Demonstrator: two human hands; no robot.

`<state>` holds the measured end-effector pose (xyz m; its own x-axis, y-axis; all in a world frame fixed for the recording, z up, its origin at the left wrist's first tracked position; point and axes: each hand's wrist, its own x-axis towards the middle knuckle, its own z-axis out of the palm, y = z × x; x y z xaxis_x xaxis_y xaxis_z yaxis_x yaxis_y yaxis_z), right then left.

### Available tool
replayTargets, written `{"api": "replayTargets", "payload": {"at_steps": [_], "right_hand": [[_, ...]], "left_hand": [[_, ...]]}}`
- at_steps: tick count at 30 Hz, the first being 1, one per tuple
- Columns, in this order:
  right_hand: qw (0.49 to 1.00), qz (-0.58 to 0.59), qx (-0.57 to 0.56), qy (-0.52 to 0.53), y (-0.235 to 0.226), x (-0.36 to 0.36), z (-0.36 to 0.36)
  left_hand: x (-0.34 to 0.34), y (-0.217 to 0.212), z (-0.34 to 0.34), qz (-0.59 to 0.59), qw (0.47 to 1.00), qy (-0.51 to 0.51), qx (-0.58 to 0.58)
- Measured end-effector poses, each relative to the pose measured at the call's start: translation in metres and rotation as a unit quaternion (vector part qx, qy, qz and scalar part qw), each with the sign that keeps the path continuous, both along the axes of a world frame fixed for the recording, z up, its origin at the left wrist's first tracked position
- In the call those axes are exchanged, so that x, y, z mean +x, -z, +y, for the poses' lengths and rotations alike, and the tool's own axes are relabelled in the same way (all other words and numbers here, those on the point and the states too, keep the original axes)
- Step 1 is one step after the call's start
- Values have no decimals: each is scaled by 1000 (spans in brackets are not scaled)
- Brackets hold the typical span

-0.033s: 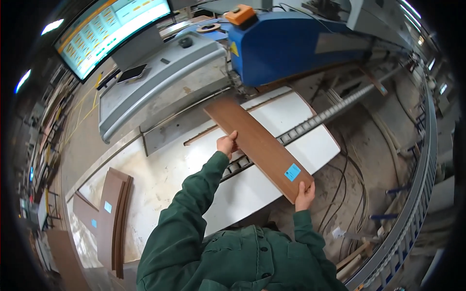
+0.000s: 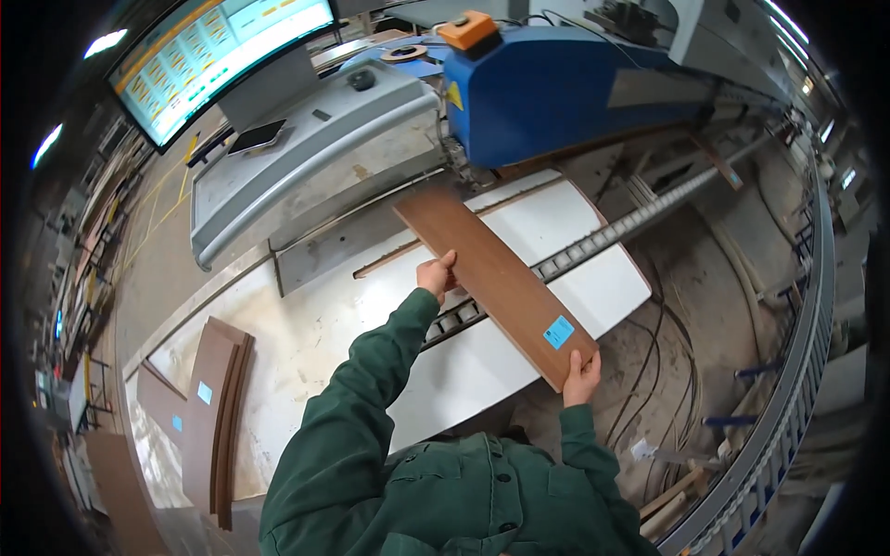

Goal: Setting up and feeding wooden furniture panels into an edge-banding machine on a factory production floor.

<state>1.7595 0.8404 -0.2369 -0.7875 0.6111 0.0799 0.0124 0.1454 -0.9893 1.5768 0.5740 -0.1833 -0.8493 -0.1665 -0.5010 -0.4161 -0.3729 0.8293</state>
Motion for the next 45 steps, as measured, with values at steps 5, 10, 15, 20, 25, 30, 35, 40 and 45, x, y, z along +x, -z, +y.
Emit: {"api": "replayTargets", "payload": {"at_steps": [5, 10, 15, 20, 25, 30, 35, 40, 45], "right_hand": [[983, -95, 155, -14, 9, -3, -4], [973, -129, 185, -54, 9, -3, 7], [980, -163, 14, -114, -8, -7, -2], [967, -179, -67, -171, -29, -2, -1], [924, -255, -126, -254, -41, 1, -5], [919, -251, -131, -276, -39, -6, -2], [922, -240, -147, -264, -34, -30, 2], [922, -253, -142, -254, -39, -54, -7], [925, -284, -128, -217, -43, -69, -12]], "left_hand": [[-24, 18, -9, -2, 1000, -5, -14], [-42, 21, -4, -24, 999, 30, -22], [-56, 3, -16, -41, 942, 178, -280], [-65, 9, -27, 50, 804, 165, -569], [-65, 27, -28, 104, 861, 34, -497], [-69, 29, -18, 90, 918, 15, -386], [-91, 24, -4, 97, 916, 27, -387], [-115, 36, -11, 81, 937, 43, -336], [-130, 35, -5, 113, 945, 46, -302]]}}
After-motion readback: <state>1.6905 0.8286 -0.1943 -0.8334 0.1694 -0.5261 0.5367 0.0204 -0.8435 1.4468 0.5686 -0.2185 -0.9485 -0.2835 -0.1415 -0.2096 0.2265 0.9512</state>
